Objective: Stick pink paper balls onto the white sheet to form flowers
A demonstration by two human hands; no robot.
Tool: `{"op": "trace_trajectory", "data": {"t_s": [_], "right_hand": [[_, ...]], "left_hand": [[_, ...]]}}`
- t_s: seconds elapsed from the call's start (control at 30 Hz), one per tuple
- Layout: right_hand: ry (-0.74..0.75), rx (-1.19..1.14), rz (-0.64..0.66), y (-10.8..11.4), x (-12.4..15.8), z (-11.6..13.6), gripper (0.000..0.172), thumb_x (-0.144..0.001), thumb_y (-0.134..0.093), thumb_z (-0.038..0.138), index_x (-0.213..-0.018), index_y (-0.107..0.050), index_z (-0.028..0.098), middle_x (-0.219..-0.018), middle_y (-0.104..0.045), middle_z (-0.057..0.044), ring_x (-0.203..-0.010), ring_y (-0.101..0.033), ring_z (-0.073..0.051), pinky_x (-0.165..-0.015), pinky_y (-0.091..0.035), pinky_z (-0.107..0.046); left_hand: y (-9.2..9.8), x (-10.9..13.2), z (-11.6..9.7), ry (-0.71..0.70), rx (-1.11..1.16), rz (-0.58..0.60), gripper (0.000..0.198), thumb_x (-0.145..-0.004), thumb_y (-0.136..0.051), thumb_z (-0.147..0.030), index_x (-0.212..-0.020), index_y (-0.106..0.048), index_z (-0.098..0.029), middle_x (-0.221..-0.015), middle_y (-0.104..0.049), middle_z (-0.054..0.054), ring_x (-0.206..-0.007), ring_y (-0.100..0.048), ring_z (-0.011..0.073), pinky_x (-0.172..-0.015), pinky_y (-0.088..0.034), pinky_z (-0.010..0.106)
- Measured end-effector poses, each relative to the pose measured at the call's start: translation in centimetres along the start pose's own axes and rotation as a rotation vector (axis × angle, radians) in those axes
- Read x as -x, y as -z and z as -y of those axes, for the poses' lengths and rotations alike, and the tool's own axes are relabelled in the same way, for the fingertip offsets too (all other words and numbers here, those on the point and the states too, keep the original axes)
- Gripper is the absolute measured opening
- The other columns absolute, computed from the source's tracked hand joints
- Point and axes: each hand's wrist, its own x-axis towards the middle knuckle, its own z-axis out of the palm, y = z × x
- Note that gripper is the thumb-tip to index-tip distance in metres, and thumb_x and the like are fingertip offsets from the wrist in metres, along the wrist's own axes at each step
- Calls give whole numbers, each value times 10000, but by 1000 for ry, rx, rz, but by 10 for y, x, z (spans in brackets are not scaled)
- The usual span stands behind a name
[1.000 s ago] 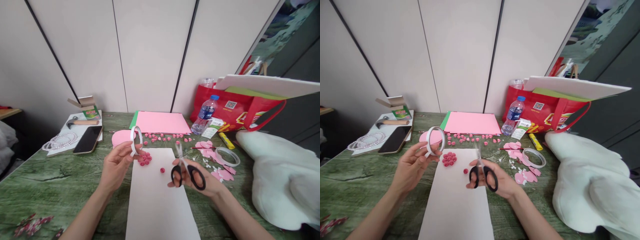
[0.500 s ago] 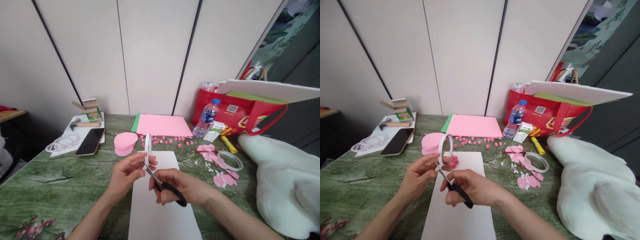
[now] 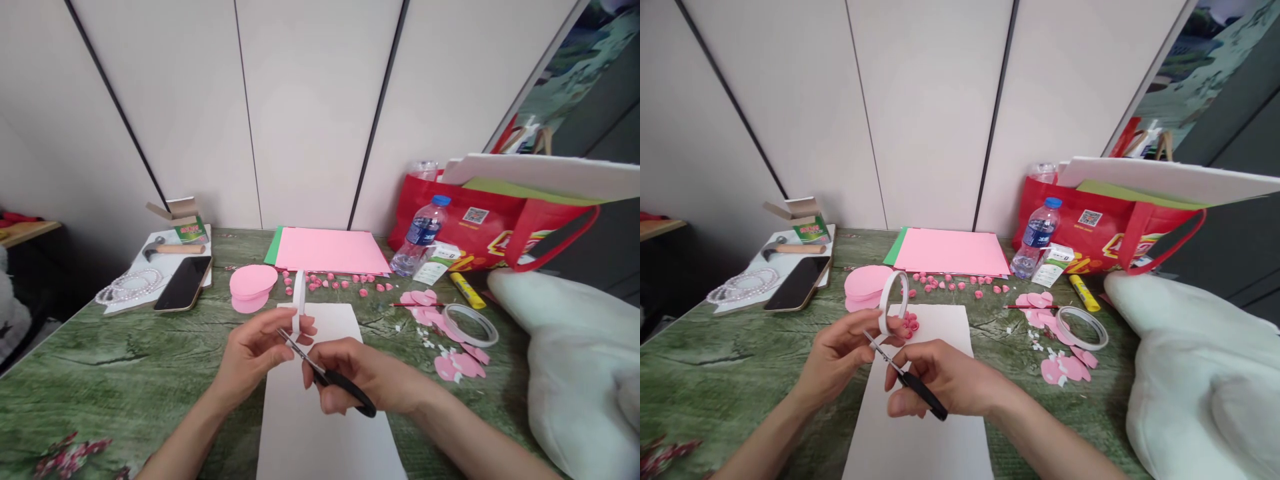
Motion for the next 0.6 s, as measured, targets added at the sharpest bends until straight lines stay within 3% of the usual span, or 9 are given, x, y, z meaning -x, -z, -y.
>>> {"op": "trace_trajectory", "data": {"t_s": [0.3, 0.47, 0.6], "right_hand": [[-117, 34, -21, 4, 4, 0, 384, -650, -732, 470, -790, -574, 149, -528, -498, 60, -443, -487, -63, -415, -346, -172], [-105, 233, -90, 6, 5, 7, 480, -541, -810, 429, -875, -581, 172, -648, -514, 48, -576, -445, -78, -525, -348, -199], [-18, 455, -225, 7, 10, 14, 506, -497, -837, 400, -901, -601, 207, -814, -517, 25, -726, -445, -116, -622, -353, -216]], "left_hand": [[-4, -3, -3, 14, -8, -21, 258, -730, -710, -149, -956, -622, -237, -1024, -710, 68, -851, -677, 202, -760, -546, 339], [-7, -4, -6, 16, -140, -83, 196, -704, -715, -139, -881, -658, -201, -997, -717, 87, -846, -684, 217, -750, -557, 338], [-8, -6, -4, 0, -260, -113, 161, -691, -716, -142, -833, -689, -213, -901, -730, 56, -930, -672, 237, -820, -544, 339]]}}
